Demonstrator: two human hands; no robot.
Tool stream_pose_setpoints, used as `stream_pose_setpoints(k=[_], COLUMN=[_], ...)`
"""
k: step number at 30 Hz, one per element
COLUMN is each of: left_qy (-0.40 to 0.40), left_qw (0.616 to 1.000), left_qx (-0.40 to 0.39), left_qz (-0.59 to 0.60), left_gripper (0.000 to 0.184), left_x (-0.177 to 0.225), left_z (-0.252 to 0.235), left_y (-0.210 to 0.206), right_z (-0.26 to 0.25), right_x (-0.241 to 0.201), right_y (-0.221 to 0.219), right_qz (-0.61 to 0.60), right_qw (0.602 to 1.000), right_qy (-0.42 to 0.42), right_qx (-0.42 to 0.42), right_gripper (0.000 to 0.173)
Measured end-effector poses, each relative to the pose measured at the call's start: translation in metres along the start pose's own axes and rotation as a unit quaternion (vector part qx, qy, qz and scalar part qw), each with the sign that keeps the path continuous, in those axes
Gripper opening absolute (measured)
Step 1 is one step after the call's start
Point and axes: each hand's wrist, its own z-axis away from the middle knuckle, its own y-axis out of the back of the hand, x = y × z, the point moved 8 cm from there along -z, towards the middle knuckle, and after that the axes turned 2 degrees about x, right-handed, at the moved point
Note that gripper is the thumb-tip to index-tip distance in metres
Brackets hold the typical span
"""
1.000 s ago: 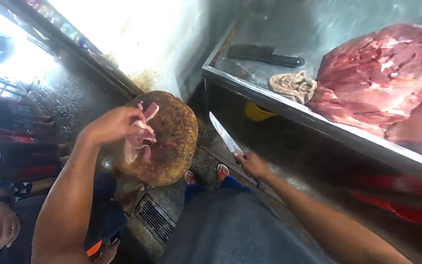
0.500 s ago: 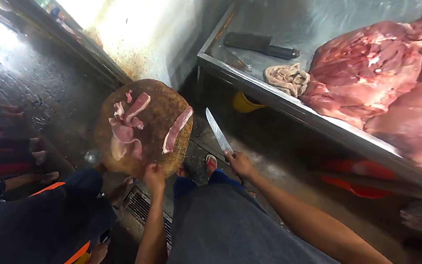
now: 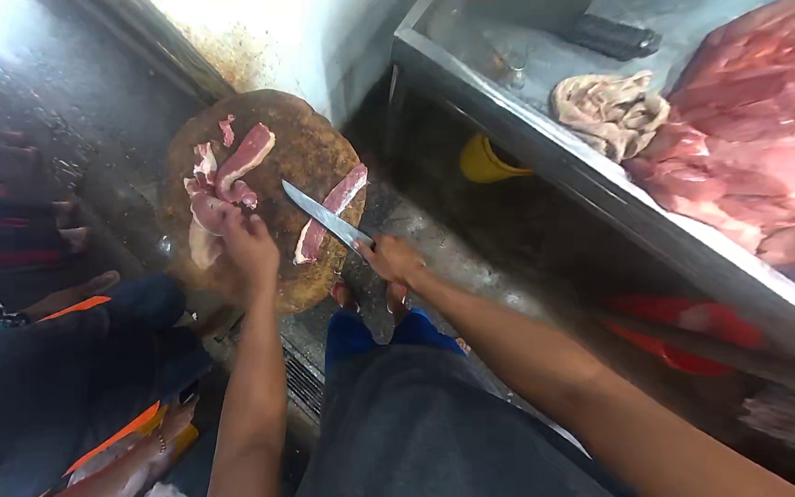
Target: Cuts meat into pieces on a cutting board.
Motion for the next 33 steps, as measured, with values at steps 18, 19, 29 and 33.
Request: stream_pose_setpoints(k=[18, 19, 29, 33], left_qy=[-0.109, -0.112, -0.123, -0.125], left_qw=[0.966, 0.96, 0.955, 0.959], left_qx=[-0.068, -0.071, -0.056, -0.052], left_qz=[-0.226, -0.245, -0.263, -0.25], left_gripper=[0.08, 0.082, 0.082, 0.081], left_x=[0.092, 0.092, 0.092, 0.089], left_z=[-0.031, -0.03, -0.028, -0.028], left_y=[-0.161, -0.167, -0.168, -0.172], right_z=[-0.024, -0.02, -0.007, -0.022], right_x=[0.023, 0.034, 0.037, 0.011], right_y=[0.031, 0.023, 0.008, 0.015], right_qz=[-0.064, -0.064, -0.053, -0.05], right_qw=[0.995, 0.994, 0.995, 0.996], right_qy=[-0.071, -0.071, -0.089, -0.076], right_qx=[0.043, 0.051, 0.0, -0.01], right_gripper=[0.081, 0.083, 0.08, 0.08])
